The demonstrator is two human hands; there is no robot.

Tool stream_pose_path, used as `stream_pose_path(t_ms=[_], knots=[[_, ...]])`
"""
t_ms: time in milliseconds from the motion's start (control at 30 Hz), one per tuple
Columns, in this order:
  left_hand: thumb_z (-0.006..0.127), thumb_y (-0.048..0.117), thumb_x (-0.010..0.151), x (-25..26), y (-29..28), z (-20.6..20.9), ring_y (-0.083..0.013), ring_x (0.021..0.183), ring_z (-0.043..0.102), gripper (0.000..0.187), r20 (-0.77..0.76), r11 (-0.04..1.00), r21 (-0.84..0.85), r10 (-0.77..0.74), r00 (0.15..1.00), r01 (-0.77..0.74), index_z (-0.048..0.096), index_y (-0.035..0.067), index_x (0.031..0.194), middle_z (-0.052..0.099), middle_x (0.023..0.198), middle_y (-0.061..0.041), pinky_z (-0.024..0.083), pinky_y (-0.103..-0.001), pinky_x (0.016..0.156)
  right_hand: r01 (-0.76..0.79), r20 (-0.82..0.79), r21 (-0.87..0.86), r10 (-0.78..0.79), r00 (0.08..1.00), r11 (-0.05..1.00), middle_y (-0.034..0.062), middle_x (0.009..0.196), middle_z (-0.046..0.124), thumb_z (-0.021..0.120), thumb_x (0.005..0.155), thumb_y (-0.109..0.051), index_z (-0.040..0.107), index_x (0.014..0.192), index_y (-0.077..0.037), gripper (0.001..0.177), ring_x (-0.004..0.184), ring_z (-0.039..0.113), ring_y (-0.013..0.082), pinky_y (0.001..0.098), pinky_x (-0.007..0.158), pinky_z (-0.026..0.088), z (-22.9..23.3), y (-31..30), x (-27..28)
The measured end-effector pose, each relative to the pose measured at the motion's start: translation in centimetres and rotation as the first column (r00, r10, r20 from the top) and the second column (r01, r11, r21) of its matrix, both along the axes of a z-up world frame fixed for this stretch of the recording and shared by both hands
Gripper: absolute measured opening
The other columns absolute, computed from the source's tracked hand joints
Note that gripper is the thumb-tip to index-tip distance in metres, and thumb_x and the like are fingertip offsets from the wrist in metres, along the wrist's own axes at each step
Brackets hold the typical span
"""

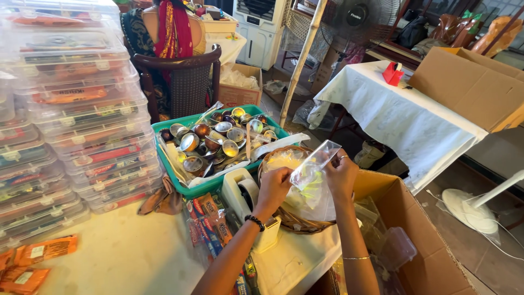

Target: The person packs small boxes of toothpaste and sachets of tooth powder into clear plastic bags on a table. They arrange the items inside the bags, seal them, and place the finished packages into a cardboard box.

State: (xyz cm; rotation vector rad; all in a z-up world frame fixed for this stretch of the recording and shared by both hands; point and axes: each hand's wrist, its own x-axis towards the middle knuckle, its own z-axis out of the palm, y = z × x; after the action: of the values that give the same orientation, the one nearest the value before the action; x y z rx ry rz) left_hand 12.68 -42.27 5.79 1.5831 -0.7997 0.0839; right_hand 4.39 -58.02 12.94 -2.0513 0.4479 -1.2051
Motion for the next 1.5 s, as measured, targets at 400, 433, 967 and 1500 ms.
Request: stream_pose_path(t_ms=[400, 433, 967, 1500], knots=[[0.083, 0.028, 0.082, 0.4, 0.0, 0.6, -0.0123, 0.056, 0.068, 0.036, 0.003, 0.998, 0.05, 0.036, 0.999, -0.036, 0.071, -0.005, 0.073, 0.075, 0.07, -0.01, 0.052, -0.03, 0.055, -0.07, 0.044, 0.001, 0.07, 0.997, 0.998, 0.0006, 0.069, 0.059, 0.08, 0.094, -0.019, 0.062, 0.084, 0.007, 0.033, 0.064, 0.048, 0.0032, 0.0214, 0.056, 0.041, -4.3, -3.8, 1.6], [0.083, 0.028, 0.082, 0.0, 0.5, 1.4, -0.0123, 0.056, 0.068, 0.036, 0.003, 0.998, 0.05, 0.038, 0.999, -0.038, 0.071, -0.005, 0.073, 0.075, 0.07, -0.01, 0.052, -0.03, 0.055, -0.072, 0.043, 0.001, 0.072, 0.996, 0.997, 0.0006, 0.069, 0.059, 0.08, 0.094, -0.019, 0.062, 0.084, 0.007, 0.033, 0.064, 0.048, 0.0032, 0.0214, 0.056, 0.041, -3.5, -2.9, 1.3], [0.075, 0.019, 0.092, 0.4, 0.2, 1.1, -0.005, 0.081, 0.069, 0.025, -0.385, 0.91, -0.409, -0.105, 0.917, -0.067, 0.078, -0.002, 0.105, 0.079, 0.089, -0.003, 0.054, -0.021, 0.074, -0.115, 0.03, 0.088, 0.113, 0.993, 0.989, -0.0041, 0.067, 0.062, 0.084, 0.089, -0.02, 0.072, 0.09, 0.003, 0.026, 0.059, 0.046, -0.0004, 0.0181, 0.052, 0.037, -1.3, -0.8, 0.4], [0.079, 0.012, 0.089, 1.1, -1.3, -0.6, -0.0067, 0.086, 0.066, 0.015, -0.467, 0.747, -0.652, -0.265, 0.844, -0.126, 0.073, 0.001, 0.099, 0.073, 0.093, 0.0, 0.052, -0.022, 0.081, -0.225, 0.014, 0.248, 0.229, 0.973, 0.942, -0.0009, 0.067, 0.067, 0.075, 0.095, -0.031, 0.073, 0.097, -0.001, 0.03, 0.053, 0.053, 0.0023, 0.0188, 0.049, 0.043, -0.8, -0.5, 0.2]])
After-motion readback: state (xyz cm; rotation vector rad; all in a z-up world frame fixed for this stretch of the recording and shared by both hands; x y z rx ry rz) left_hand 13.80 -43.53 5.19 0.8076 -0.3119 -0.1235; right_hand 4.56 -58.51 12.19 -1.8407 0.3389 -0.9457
